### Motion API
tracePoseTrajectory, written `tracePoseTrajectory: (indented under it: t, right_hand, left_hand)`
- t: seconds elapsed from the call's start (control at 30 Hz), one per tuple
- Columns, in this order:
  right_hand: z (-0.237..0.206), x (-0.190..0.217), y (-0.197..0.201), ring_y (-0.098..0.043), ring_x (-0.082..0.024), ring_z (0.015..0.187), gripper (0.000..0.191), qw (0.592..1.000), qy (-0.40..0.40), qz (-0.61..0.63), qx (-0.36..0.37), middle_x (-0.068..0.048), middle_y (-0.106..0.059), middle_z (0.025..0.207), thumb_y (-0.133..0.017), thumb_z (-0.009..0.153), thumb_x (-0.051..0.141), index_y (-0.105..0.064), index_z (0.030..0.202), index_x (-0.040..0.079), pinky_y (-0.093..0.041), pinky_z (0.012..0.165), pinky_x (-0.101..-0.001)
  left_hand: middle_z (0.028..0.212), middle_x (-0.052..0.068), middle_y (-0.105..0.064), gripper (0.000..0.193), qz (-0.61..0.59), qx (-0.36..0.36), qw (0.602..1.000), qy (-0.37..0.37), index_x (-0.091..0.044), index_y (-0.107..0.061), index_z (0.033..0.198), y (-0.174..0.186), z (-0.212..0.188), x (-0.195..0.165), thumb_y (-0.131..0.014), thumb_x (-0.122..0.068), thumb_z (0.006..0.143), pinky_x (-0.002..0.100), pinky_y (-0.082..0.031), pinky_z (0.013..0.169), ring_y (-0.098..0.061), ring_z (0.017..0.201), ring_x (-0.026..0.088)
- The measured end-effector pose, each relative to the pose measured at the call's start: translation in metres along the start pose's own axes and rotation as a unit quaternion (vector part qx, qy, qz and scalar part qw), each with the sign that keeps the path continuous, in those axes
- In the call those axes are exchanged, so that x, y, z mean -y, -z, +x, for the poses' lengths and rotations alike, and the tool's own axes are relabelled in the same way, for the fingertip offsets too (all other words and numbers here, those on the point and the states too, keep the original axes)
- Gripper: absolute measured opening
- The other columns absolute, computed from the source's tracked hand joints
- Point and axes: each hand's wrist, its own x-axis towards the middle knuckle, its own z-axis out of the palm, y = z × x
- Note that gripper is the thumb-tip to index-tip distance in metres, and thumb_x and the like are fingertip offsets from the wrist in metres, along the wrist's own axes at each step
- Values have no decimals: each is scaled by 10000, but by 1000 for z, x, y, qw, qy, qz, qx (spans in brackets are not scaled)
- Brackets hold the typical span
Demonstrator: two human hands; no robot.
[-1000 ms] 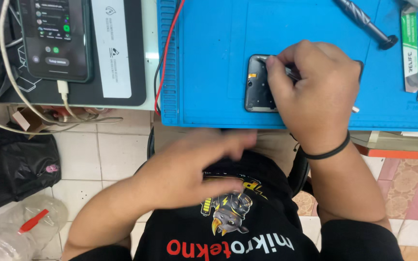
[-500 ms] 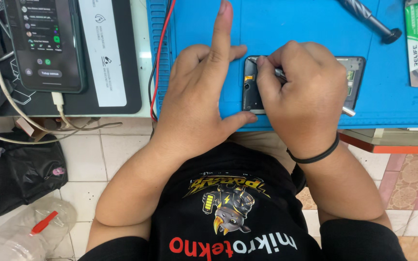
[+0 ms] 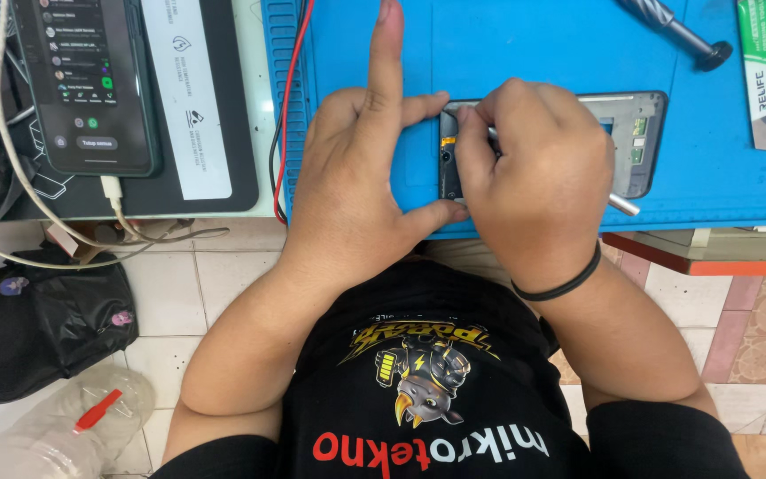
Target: The person reassembles a disassembled smartphone at a repair bench. They place the battery into the phone body, align the midframe over it, then press and pry along the edges with a tool to seat the frame, working around the device.
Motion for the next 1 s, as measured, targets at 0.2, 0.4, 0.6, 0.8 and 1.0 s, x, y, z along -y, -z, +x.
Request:
tracePoseTrajectory:
  t: [0.2,0.4,0.6,0.8,1.0]
  right_hand:
    - [1,1,2,-620,-348,754,219,1000,10,-17,9,-125,-615,820,-809,955,61,-615,855,34,-463,636,-456]
    - [8,10,7,-617,-351,737,200,1000,14,-12,12,-130,-621,814,-793,946,45,-610,866,22,-462,617,-451]
    - [7,7,7,-614,-357,744,191,1000,9,16,4,-144,-617,821,-786,940,26,-607,875,12,-470,632,-455]
    - [-2,2,6,-622,-345,743,222,999,28,5,28,-130,-618,797,-810,955,39,-616,850,23,-470,628,-435]
    - [-8,2,9,-633,-295,719,221,999,-2,36,36,-104,-640,801,-810,982,30,-629,856,27,-470,604,-388]
  left_hand:
    - [1224,40,-728,1381,-8,-14,1000,12,-126,-5,1622,-2,-2,0,-993,-213,661,379,-422,1063,-565,1112,247]
    - [1256,25,-722,1366,-3,-29,1000,-3,-138,1,1673,-4,-5,3,-977,-182,721,348,-453,1075,-570,1132,228]
    - [1248,29,-726,1341,-15,-30,999,0,-126,-31,1668,-5,-4,2,-981,-207,725,338,-462,1070,-577,1126,220]
    - [1239,37,-733,1290,-7,-25,1000,13,-85,-55,1623,-4,-5,2,-942,-150,689,354,-448,1042,-550,1053,239]
    - [1264,7,-714,1260,9,-29,999,-10,-116,-37,1647,-6,-7,4,-946,-190,778,314,-445,1047,-540,1080,205]
